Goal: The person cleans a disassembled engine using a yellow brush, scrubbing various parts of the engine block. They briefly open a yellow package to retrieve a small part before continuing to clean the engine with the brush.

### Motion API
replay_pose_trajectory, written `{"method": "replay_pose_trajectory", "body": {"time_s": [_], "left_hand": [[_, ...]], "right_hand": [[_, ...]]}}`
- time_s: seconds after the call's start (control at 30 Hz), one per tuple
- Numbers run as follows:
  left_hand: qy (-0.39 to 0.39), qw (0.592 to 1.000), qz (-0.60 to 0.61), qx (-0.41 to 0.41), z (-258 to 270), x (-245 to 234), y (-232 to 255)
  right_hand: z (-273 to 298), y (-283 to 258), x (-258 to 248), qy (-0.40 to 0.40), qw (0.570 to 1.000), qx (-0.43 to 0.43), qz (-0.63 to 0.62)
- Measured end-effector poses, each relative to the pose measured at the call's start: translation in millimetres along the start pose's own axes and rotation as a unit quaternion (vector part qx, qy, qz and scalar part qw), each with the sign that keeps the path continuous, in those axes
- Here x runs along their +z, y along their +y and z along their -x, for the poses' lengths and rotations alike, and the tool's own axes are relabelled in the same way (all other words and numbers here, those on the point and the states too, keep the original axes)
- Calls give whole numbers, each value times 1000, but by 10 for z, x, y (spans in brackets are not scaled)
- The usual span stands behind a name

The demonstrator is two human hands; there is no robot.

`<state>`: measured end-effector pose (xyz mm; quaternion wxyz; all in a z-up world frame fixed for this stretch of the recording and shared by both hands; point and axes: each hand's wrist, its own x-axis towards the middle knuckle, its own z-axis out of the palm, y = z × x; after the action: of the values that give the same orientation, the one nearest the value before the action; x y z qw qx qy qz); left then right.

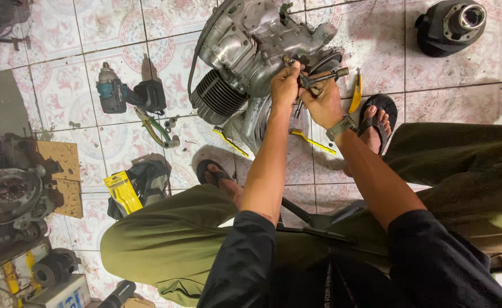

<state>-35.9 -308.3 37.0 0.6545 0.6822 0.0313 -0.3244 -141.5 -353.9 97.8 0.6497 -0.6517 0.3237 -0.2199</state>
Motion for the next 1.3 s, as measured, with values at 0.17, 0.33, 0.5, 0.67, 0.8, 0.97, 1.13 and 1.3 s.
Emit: {"method": "replay_pose_trajectory", "body": {"time_s": [0.17,0.33,0.5,0.67,0.8,0.97,1.13,1.3], "left_hand": [[-28,996,83,-28,23,6,131],[2,994,105,-34,11,43,27],[27,999,25,-21,303,0,431],[30,999,18,-1,399,-7,506],[35,999,16,-29,346,11,485],[27,997,-24,-73,415,30,656],[-2,990,-57,-130,489,-30,854],[-28,976,-147,-161,602,-17,1073]], "right_hand": [[-183,-84,-83,-78,934,-226,267],[-161,122,-61,-87,919,-227,309],[73,-169,-11,57,915,-264,300],[237,-495,50,105,967,117,202],[151,-419,214,66,914,355,-185],[101,-310,195,61,864,334,-372],[92,-193,182,57,912,239,-329],[39,87,66,75,960,-125,239]]}}
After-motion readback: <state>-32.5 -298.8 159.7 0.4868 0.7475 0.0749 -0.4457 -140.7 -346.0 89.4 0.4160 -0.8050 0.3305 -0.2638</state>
